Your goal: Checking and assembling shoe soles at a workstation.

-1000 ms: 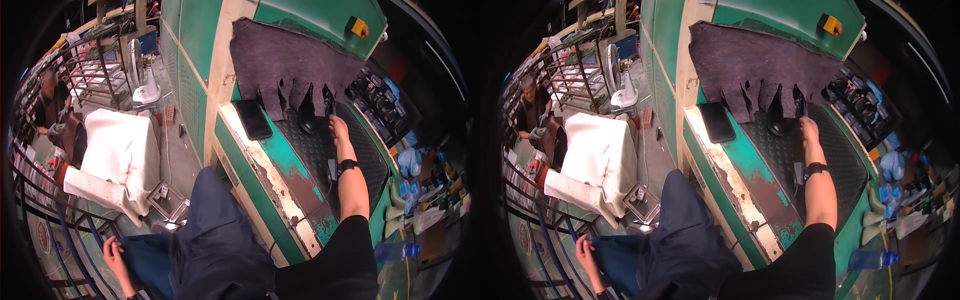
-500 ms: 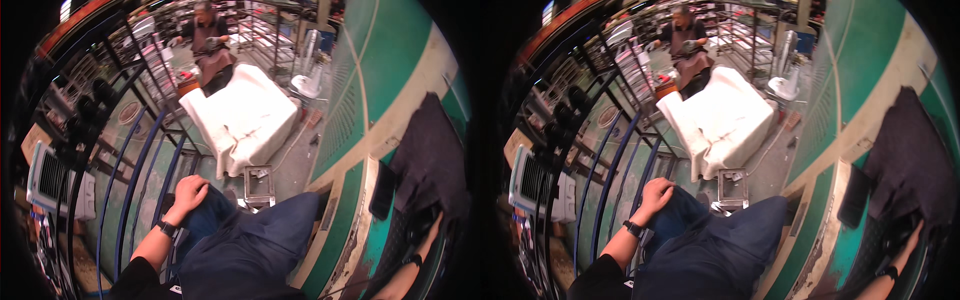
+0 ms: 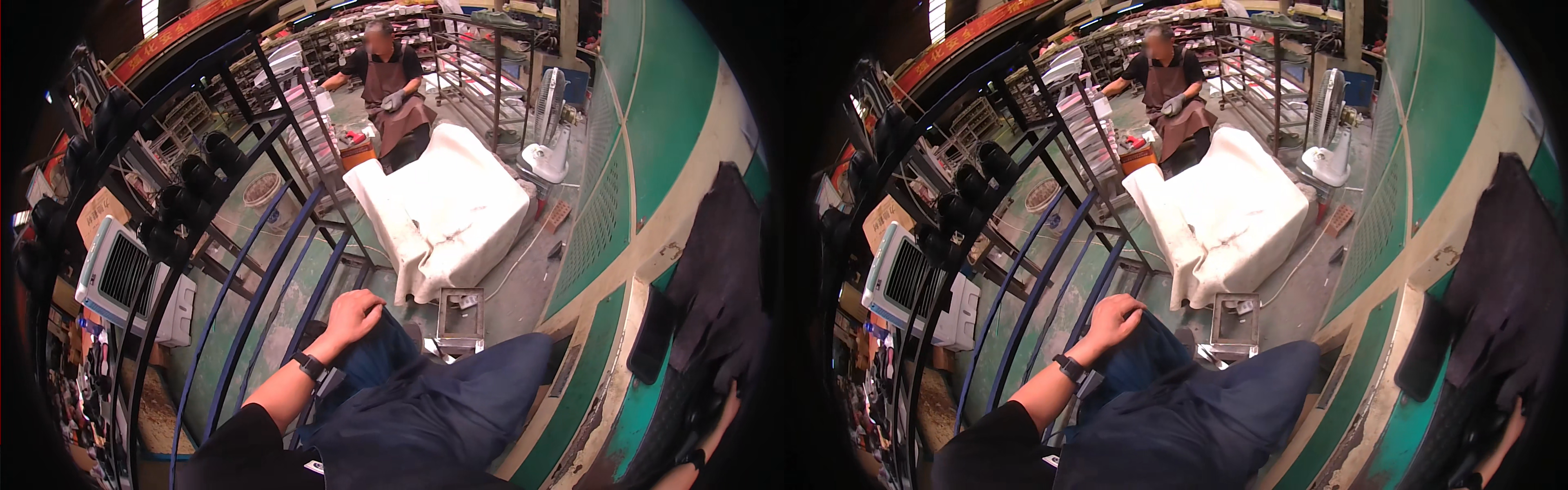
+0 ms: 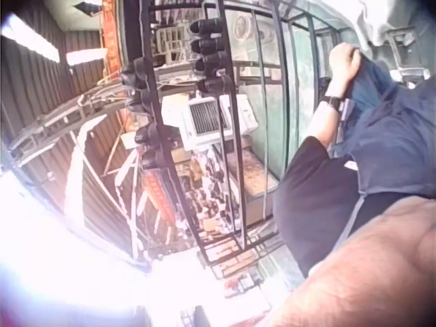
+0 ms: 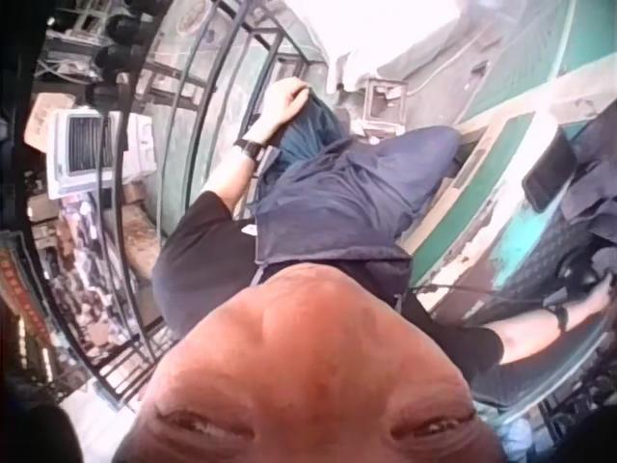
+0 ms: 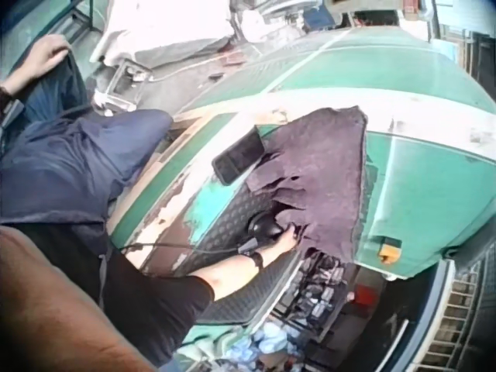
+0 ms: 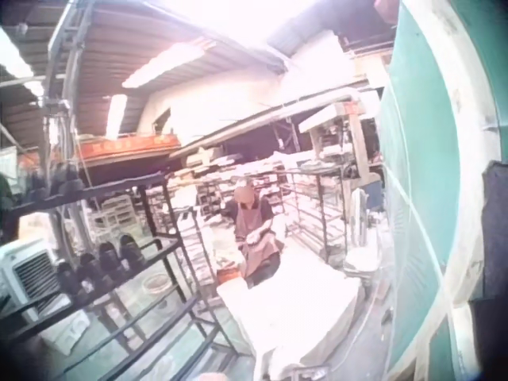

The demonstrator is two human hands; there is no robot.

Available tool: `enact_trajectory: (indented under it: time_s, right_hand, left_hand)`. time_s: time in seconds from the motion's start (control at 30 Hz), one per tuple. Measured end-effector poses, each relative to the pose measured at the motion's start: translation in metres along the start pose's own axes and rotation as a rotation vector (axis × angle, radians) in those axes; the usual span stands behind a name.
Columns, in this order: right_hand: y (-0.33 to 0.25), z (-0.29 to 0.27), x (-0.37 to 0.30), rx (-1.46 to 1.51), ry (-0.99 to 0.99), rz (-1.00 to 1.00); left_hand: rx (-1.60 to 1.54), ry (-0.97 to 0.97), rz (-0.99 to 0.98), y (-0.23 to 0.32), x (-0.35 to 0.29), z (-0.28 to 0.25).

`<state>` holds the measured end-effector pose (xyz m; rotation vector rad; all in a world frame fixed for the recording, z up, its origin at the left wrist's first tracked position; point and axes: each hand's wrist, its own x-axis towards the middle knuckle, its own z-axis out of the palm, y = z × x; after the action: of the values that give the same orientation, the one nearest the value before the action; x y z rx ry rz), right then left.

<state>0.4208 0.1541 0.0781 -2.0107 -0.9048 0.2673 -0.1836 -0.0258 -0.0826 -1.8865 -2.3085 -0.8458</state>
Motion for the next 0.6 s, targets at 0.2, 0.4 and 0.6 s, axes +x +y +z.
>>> enact_trajectory:
  time_s: [0.2,0.4,0.6]
  right_hand:
    - [0.057,-0.040,0.070,0.159,-0.104,0.130]
    - [0.078,-0.057,0.133,-0.105,-0.090,-0.010]
    - [0.016,-0.081,0.006,-0.283,-0.125,-0.017]
  left_hand:
    - [-0.134,0.046,-0.022,-0.024,-0.013,0.007]
    - [-0.739,-0.002,-0.227,0.002,-0.010,-0.029]
    - [-0.814,0.558,0.673,0.061,0.015,-0.123]
